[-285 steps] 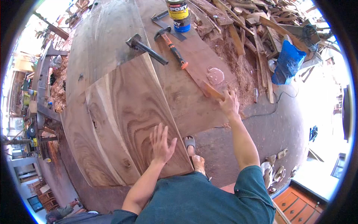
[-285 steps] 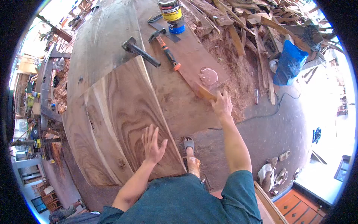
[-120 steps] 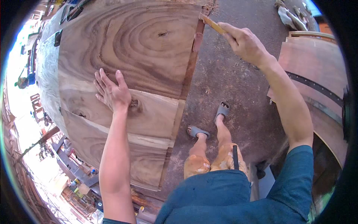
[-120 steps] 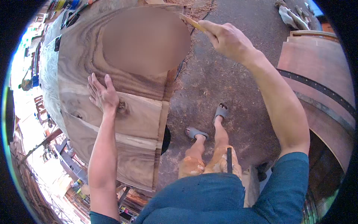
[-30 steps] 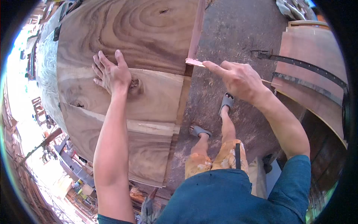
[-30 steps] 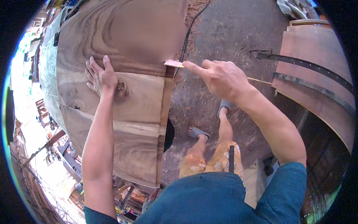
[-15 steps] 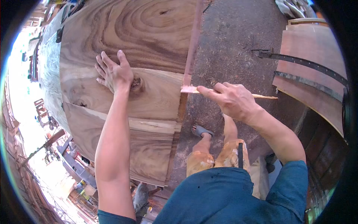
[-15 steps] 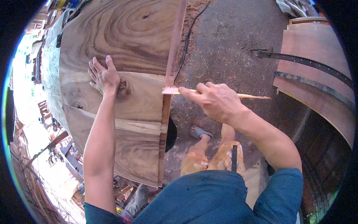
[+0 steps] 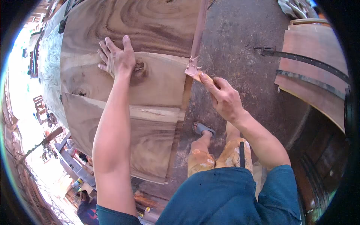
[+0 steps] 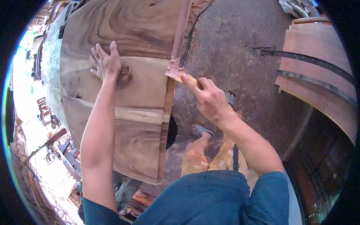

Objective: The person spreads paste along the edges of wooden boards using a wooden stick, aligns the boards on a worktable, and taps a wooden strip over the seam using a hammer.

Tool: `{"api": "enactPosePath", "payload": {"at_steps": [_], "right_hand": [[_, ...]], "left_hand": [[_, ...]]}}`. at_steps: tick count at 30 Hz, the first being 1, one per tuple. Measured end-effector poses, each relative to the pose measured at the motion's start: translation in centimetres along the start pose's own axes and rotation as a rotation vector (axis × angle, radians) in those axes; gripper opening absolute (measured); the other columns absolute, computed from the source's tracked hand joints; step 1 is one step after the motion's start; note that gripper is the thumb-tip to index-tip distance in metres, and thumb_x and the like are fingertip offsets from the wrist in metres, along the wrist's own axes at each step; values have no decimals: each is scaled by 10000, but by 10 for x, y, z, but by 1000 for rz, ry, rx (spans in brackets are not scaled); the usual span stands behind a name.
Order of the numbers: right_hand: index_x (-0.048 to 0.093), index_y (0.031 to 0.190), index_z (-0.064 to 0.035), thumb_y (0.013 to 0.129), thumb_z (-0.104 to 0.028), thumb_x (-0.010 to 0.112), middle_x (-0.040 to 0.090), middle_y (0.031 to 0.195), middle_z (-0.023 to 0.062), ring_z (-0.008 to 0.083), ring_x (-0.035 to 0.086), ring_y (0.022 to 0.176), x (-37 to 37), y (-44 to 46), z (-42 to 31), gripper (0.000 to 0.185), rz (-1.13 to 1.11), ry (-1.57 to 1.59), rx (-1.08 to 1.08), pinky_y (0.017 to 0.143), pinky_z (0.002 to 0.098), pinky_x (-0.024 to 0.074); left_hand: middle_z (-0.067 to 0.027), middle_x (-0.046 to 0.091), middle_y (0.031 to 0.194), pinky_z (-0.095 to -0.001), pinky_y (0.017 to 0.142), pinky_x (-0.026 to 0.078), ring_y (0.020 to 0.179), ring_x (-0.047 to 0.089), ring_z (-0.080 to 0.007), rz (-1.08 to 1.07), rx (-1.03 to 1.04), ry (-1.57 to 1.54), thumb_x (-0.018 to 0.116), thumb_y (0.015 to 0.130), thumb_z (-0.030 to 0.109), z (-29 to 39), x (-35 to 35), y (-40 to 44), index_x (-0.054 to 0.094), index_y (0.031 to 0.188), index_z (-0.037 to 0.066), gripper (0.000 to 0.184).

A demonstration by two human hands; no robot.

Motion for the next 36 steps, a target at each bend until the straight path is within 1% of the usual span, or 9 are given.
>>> {"api": "enactPosePath", "payload": {"at_steps": [3,5,6,8,11,14,21,31,36], "right_hand": [[525,1477,-227,878,-26,590,606,962,117,311,651,855,-24,-6,-7,635,-121,-107,-111,706,408,580],[559,1442,-220,907,-58,572,614,914,119,317,656,835,-47,6,-3,559,-228,-123,-92,710,414,577],[576,1425,-216,921,-74,563,618,890,121,321,659,825,-57,15,-3,523,-281,-127,-76,712,417,575],[605,1390,-204,943,-81,545,636,846,144,341,673,821,-71,37,1,468,-215,-50,113,736,455,568],[601,1393,-193,954,-75,533,659,867,158,354,679,829,-60,52,18,459,-78,-59,-4,736,473,561],[589,1401,-180,939,-56,540,678,915,158,358,680,827,-54,50,15,481,-106,-31,-33,724,477,558],[545,1443,-192,865,-41,587,643,860,134,354,675,794,-44,16,-3,599,-278,12,-54,695,467,559],[534,1446,-215,885,-61,575,638,905,109,289,690,846,-37,-23,-38,583,-407,-115,-82,669,409,572],[564,1421,-259,882,-56,585,626,945,90,280,678,867,-33,-37,-37,577,-375,-145,-193,681,404,585]], "left_hand": [[-142,174,1688,-653,1204,73,1557,117,-373,-74,130,16,415,966,678,-23,-16,-20,256,1611,171,836],[-143,165,1690,-666,1198,74,1557,113,-379,-61,49,57,413,970,673,-57,-22,-52,251,1615,202,815],[-144,160,1690,-673,1194,74,1557,111,-382,-60,14,81,413,971,671,-69,-26,-64,248,1616,218,806],[-144,147,1693,-682,1190,72,1555,109,-392,-52,-37,67,410,974,668,-76,-32,-73,238,1619,228,800],[-147,133,1695,-686,1188,70,1553,106,-404,-39,-59,57,403,979,662,-77,-27,-75,224,1622,228,796],[-160,133,1691,-688,1187,69,1550,106,-414,-37,-61,62,399,980,660,-76,-30,-75,216,1623,221,800],[-162,139,1692,-693,1180,74,1553,111,-403,-22,-58,78,356,967,705,-78,-25,-74,206,1627,237,823],[-169,122,1693,-698,1181,54,1554,89,-412,-28,-52,68,393,968,680,-79,-24,-73,207,1628,212,831],[-162,120,1694,-687,1188,42,1556,84,-404,-24,-57,68,396,970,675,-78,-25,-75,220,1625,205,825]]}}
Point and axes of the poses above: each hand's wrist, its own y-axis towards the middle knuckle, its own x-axis out of the palm, z = x × y, the point moved 1 cm from there along y, towards the middle knuckle
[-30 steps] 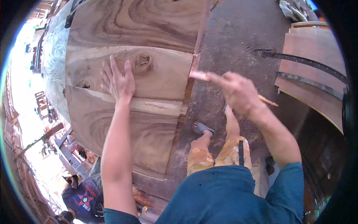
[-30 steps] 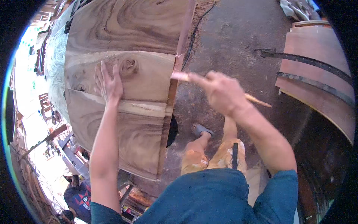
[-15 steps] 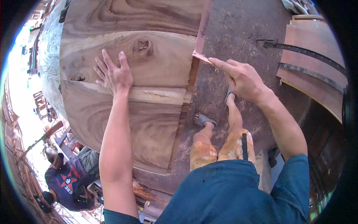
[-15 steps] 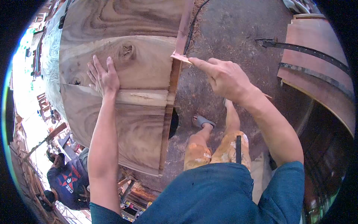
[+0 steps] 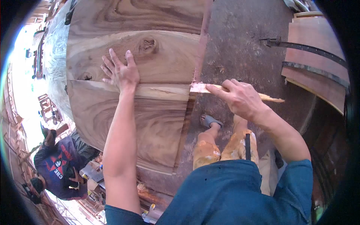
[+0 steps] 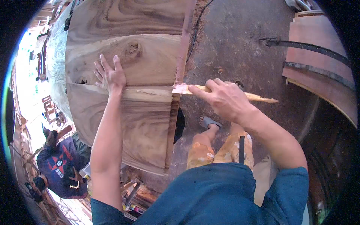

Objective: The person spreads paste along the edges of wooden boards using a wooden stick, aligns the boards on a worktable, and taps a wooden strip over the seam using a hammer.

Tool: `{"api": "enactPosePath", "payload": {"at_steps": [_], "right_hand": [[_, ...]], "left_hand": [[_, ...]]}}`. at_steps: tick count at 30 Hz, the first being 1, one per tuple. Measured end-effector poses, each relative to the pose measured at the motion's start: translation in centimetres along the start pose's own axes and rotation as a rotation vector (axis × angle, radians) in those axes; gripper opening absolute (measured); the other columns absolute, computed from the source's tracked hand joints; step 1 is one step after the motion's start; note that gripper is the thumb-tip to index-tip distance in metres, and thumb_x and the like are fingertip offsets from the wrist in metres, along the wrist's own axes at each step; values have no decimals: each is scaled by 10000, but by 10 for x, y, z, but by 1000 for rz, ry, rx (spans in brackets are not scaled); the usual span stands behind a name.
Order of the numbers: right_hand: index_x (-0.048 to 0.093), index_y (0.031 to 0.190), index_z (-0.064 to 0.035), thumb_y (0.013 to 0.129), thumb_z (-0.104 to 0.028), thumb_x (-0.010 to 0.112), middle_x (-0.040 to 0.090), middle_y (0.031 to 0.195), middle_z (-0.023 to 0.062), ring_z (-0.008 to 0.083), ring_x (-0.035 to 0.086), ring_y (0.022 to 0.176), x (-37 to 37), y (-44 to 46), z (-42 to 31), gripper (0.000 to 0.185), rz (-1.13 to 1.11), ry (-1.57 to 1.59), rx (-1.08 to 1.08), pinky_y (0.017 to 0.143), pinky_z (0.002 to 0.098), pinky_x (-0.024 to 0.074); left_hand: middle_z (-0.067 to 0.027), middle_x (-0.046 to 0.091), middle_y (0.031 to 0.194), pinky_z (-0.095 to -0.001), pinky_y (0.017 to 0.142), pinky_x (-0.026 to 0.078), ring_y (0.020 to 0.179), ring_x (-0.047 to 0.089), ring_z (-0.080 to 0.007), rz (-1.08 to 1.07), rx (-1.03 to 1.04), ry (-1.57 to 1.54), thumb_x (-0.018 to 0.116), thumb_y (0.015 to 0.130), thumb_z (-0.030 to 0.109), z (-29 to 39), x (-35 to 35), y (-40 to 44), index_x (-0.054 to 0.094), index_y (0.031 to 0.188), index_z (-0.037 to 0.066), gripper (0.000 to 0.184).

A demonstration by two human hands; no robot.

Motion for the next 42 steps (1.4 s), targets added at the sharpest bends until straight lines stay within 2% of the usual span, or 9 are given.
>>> {"api": "enactPosePath", "payload": {"at_steps": [3,12,16,19,22,24,31,36,42], "right_hand": [[587,1402,-257,882,-56,597,601,870,91,290,666,804,-11,9,18,558,66,81,52,667,414,571],[587,1395,-178,908,-17,555,711,1095,195,373,692,978,16,22,17,514,369,483,140,810,485,551],[611,1373,-175,903,-16,553,708,1102,193,381,683,998,22,-4,-17,500,89,501,265,847,478,547],[616,1368,-160,921,-29,550,702,1139,189,377,681,981,1,-7,-27,471,-148,421,309,872,439,548],[613,1365,-127,951,-53,546,708,1124,194,321,708,921,7,7,6,425,358,597,151,842,406,548],[601,1369,-96,972,-59,541,712,1102,213,280,727,903,-32,25,15,404,222,638,502,821,384,547],[588,1382,-91,969,-44,537,714,1063,230,315,729,919,-24,45,32,419,232,508,426,805,391,545],[599,1372,-125,949,-50,556,715,985,173,345,712,856,27,18,17,432,424,465,67,766,437,559],[597,1392,-180,866,-11,618,624,870,143,340,659,766,39,-22,-36,553,152,205,195,691,438,565]], "left_hand": [[-172,144,1687,-694,1184,21,1559,89,-387,8,6,-29,397,971,674,-2,0,0,261,1613,199,810],[-217,615,1345,-395,1071,448,1270,575,-334,291,287,-407,638,992,180,-99,-19,-39,635,1254,-55,352],[-104,703,1003,-333,784,564,883,672,-189,356,-138,-751,651,993,128,-196,-28,-65,667,1123,-73,240],[-75,685,878,-348,701,549,804,655,-181,336,-264,-638,665,991,160,-271,-40,-77,675,1043,-72,238],[-88,687,822,-331,704,533,799,662,-190,295,-380,-365,682,985,231,-296,-52,-94,680,990,-66,298],[-134,699,914,-353,782,533,869,669,-233,331,-264,-371,678,984,279,-290,-54,-104,679,1048,-62,346],[-239,460,1484,-478,1155,329,1389,426,-366,289,-80,53,566,1016,390,-256,-31,-149,480,1445,-11,594],[-213,372,1560,-478,1196,266,1459,334,-354,216,-175,59,496,1032,444,-241,-34,-151,377,1516,6,664],[-213,344,1587,-475,1207,243,1476,313,-356,217,-127,77,464,1040,459,-250,-28,-147,361,1525,9,670]]}}
Point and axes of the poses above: each hand's wrist, its own y-axis towards the middle knuckle, its own x-axis out of the palm, z = x × y, the point moved 1 cm from there along y, towards the middle knuckle
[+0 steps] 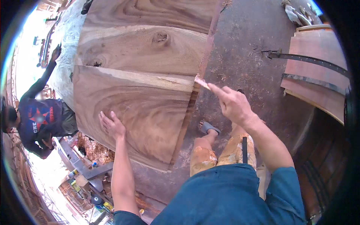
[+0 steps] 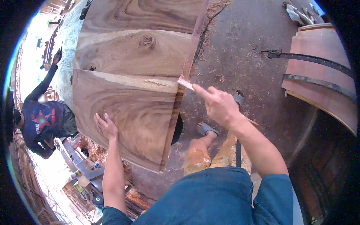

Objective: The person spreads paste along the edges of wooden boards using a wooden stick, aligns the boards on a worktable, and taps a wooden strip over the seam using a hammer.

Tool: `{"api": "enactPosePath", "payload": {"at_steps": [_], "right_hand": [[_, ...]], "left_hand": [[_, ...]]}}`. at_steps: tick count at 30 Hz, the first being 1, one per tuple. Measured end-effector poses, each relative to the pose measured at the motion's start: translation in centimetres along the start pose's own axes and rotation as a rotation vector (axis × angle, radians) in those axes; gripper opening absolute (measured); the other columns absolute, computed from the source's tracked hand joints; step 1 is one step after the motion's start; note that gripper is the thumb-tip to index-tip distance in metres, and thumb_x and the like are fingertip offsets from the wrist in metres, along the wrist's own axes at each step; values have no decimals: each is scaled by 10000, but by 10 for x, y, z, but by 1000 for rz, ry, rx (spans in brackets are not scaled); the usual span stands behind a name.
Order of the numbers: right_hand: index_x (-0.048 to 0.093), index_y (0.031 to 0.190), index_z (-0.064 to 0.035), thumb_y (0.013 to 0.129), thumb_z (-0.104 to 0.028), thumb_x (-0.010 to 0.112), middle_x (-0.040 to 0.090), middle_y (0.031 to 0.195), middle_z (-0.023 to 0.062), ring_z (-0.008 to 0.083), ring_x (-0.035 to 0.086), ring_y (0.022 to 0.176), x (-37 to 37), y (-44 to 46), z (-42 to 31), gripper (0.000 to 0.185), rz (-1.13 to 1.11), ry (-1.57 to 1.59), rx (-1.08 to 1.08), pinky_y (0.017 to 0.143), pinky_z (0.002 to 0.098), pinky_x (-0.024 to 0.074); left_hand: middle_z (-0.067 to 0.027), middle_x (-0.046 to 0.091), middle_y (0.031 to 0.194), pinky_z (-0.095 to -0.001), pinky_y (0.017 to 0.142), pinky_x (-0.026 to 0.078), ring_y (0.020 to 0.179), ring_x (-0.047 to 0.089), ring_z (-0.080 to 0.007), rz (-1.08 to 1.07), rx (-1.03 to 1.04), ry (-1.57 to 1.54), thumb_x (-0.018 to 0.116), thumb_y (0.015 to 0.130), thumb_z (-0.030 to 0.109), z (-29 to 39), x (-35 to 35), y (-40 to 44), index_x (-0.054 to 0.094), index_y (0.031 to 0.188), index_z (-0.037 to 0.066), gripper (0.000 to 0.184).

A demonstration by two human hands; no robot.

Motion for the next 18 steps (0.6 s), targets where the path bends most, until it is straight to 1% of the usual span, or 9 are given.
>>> {"api": "enactPosePath", "payload": {"at_steps": [1,4,5,8,9,12,13,18], "right_hand": [[599,1392,-199,839,-21,637,609,878,127,311,660,792,4,-6,-2,582,-16,-76,-26,701,433,564],[605,1386,-208,841,-31,641,607,882,106,299,657,835,-2,-7,1,574,18,-130,-136,709,424,563],[620,1372,-226,835,-25,645,600,906,95,291,645,866,-8,-4,4,574,10,-149,-132,729,412,563],[609,1391,-249,859,-26,613,563,933,101,283,617,886,-11,3,16,577,125,-178,-124,768,409,549],[618,1386,-261,836,-29,624,553,951,93,267,595,917,-7,5,21,597,151,-198,-155,789,397,537],[609,1392,-277,805,-42,639,553,974,77,261,589,940,-5,14,32,633,229,-385,-247,791,388,530],[596,1400,-293,785,-51,645,552,992,69,263,585,954,-7,17,33,663,226,-433,-249,794,387,529],[596,1396,-310,803,-38,631,561,1008,73,256,597,992,-22,29,39,654,236,-520,-252,824,378,534]], "left_hand": [[-216,340,1590,-475,1209,239,1478,309,-356,4,11,16,462,1041,458,0,0,1,360,1526,7,670],[-221,340,1589,-474,1213,230,1479,306,-362,-7,5,14,458,1042,456,3,-1,1,354,1527,6,670],[-222,340,1589,-474,1213,228,1479,306,-363,-4,8,6,457,1042,455,2,-1,1,353,1528,6,670],[-225,338,1589,-473,1214,224,1479,304,-368,7,7,-28,455,1041,456,-3,3,2,349,1529,6,672],[-226,338,1589,-472,1215,223,1479,303,-370,7,5,-49,454,1040,458,-2,4,2,349,1529,5,674],[-230,337,1587,-471,1216,219,1481,299,-371,-13,-16,-71,453,1037,464,3,1,0,351,1526,1,681],[-233,337,1587,-471,1216,217,1482,297,-371,-24,-23,-67,453,1036,466,4,-2,-1,353,1524,-2,683],[-217,335,1591,-478,1218,209,1487,289,-359,-6,12,-64,448,1035,474,2,-2,0,359,1522,2,684]]}}
Point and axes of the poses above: each hand's wrist, its own y-axis towards the middle knuckle, its own x-axis out of the palm, z = x × y, the point moved 1 cm from there along y, towards the middle knuckle
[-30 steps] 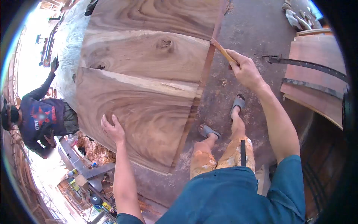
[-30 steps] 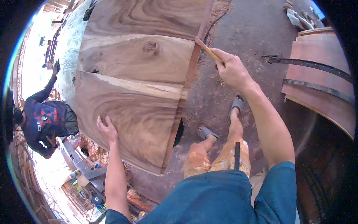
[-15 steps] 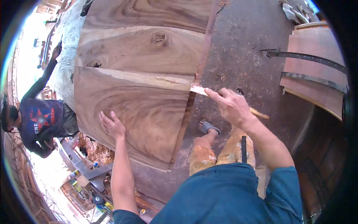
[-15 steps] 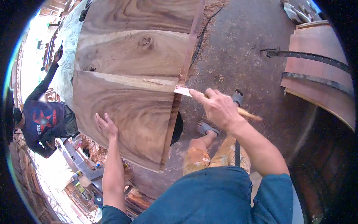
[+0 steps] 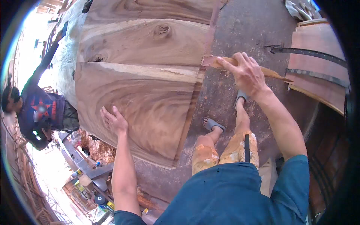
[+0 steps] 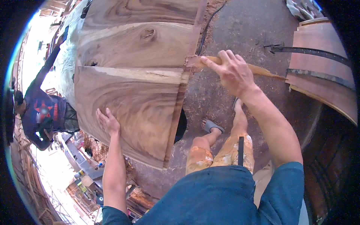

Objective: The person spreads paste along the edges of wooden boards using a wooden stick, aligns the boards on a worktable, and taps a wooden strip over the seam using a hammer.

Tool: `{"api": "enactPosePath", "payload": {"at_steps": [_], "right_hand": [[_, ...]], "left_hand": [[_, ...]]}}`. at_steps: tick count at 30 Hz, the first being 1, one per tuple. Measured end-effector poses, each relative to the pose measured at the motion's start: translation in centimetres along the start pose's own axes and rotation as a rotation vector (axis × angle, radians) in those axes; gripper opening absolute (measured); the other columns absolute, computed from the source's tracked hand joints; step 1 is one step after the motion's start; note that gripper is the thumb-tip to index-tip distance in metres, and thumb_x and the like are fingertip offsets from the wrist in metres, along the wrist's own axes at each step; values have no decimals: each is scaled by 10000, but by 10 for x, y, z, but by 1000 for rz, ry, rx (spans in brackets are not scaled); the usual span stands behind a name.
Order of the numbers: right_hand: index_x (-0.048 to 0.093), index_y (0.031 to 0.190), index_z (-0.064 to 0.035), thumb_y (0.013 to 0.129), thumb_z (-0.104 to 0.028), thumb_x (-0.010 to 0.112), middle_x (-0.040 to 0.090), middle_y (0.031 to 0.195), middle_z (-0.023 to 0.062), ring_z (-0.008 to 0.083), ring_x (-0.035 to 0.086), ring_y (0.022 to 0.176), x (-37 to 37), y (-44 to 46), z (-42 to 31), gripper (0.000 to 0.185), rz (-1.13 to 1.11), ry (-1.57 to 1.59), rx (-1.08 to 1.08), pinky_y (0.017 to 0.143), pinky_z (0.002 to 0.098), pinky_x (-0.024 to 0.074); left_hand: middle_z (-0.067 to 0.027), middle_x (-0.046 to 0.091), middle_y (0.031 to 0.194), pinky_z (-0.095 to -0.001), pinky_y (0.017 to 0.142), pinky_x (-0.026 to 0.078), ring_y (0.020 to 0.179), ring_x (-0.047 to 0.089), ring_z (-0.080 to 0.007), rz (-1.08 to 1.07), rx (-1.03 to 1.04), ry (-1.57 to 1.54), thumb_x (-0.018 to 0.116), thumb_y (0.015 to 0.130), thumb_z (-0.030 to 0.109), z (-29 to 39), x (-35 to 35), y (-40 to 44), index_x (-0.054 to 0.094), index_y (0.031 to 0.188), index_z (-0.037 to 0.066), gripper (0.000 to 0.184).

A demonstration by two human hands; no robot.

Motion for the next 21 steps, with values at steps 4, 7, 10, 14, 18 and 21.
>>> {"api": "enactPosePath", "payload": {"at_steps": [4,7,10,14,18,21], "right_hand": [[618,1378,-306,850,-34,603,584,975,81,270,614,971,-10,11,7,594,3,10,47,838,394,542],[630,1369,-276,905,-47,577,614,918,106,305,638,911,-14,13,12,521,21,180,217,825,428,545],[632,1364,-242,947,-75,561,649,908,143,348,657,869,-7,12,13,455,16,401,402,803,459,547],[633,1356,-207,956,-97,563,679,984,176,383,673,895,9,1,-23,421,-13,532,374,790,490,549],[624,1364,-190,924,-40,563,666,934,181,386,669,864,-6,-24,-56,469,-174,573,379,767,478,540],[624,1358,-178,913,-26,572,659,918,186,395,665,846,-15,-42,-76,473,-270,614,371,744,471,540]], "left_hand": [[-207,336,1593,-477,1218,211,1488,291,-349,8,-5,37,446,1032,482,-4,3,-2,354,1527,13,688],[-206,337,1593,-475,1217,214,1486,294,-350,16,-12,38,442,1030,493,-2,3,-3,347,1533,23,694],[-205,335,1594,-476,1215,217,1485,295,-353,7,-35,46,435,1030,499,3,-1,-5,341,1537,29,697],[-208,329,1595,-485,1213,218,1486,291,-357,3,-32,49,431,1030,499,3,-2,-5,338,1537,27,698],[-212,321,1598,-494,1213,216,1488,284,-363,6,-28,28,431,1032,497,5,0,-3,332,1539,27,698],[-213,311,1605,-505,1215,210,1495,273,-365,-6,-38,29,427,1033,505,2,2,-6,325,1544,27,706]]}}
Point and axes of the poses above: each hand's wrist, its own y-axis towards the middle knuckle, its own x-axis out of the palm, z = x × y, the point moved 1 cm from there along y, towards the middle knuckle
